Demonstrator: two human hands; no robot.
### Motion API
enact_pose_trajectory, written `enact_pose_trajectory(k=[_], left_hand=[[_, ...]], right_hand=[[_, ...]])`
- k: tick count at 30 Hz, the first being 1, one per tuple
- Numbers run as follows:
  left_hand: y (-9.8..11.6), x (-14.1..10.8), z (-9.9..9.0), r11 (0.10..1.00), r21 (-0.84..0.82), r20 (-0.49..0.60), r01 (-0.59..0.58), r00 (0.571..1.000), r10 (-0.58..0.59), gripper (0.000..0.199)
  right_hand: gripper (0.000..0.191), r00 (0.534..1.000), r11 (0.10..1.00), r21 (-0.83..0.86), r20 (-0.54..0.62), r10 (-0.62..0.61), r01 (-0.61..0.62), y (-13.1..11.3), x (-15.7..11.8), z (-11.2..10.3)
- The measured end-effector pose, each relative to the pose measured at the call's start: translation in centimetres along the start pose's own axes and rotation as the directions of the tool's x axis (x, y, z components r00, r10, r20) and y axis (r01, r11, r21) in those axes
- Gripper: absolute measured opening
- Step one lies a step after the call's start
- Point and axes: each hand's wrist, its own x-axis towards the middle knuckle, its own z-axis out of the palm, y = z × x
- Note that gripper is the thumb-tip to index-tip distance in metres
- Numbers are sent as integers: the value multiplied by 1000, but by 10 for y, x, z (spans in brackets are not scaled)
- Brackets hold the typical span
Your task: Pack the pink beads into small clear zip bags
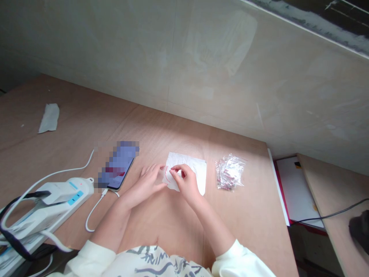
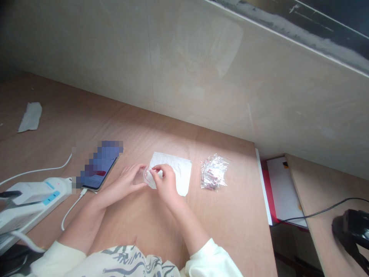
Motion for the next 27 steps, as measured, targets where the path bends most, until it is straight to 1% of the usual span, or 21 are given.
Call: enact_pose_trajectory(k=[1,2,5,8,11,13,15,16,18,20,23,27], left_hand=[[0,0,0,1000,0,1,3,1000,-3,37],[1,0,0,1000,0,2,6,1000,-6,37],[0,0,-1,1000,2,1,-1,1000,1,38],[-2,-1,-2,1000,7,-11,-12,1000,12,37],[-4,-1,-3,1000,10,-20,-5,1000,5,36],[-5,-1,-3,1000,5,-23,-4,1000,4,36],[-4,-2,-4,1000,-6,-18,-6,1000,6,36],[-3,-2,-4,1000,-12,-13,-5,1000,5,37],[-2,-3,-4,1000,-26,-1,8,1000,-8,38],[0,-4,-4,998,-53,10,25,1000,-24,39],[5,-7,-5,987,-154,33,43,999,-38,39],[18,-12,-6,959,-277,53,60,997,-47,40]], right_hand=[[11,1000,1000,24,16,-6,6,-3,0,-1],[13,1000,1000,22,6,-2,2,-3,0,-1],[12,996,994,-106,-80,27,-35,7,4,2],[10,996,971,-236,-84,19,-39,23,8,9],[12,995,961,-276,-97,6,-33,29,10,12],[11,992,965,-256,-127,16,-49,24,9,9],[10,991,981,-187,-130,26,-51,11,5,4],[9,993,989,-141,-112,26,-42,3,2,2],[11,999,998,-58,-34,7,-9,-13,-9,-1],[15,1000,999,-37,-8,4,-4,-23,-21,-1],[16,1000,998,-56,-24,2,-3,-28,-38,4],[6,999,1000,0,-40,-7,7,-22,-48,4]])
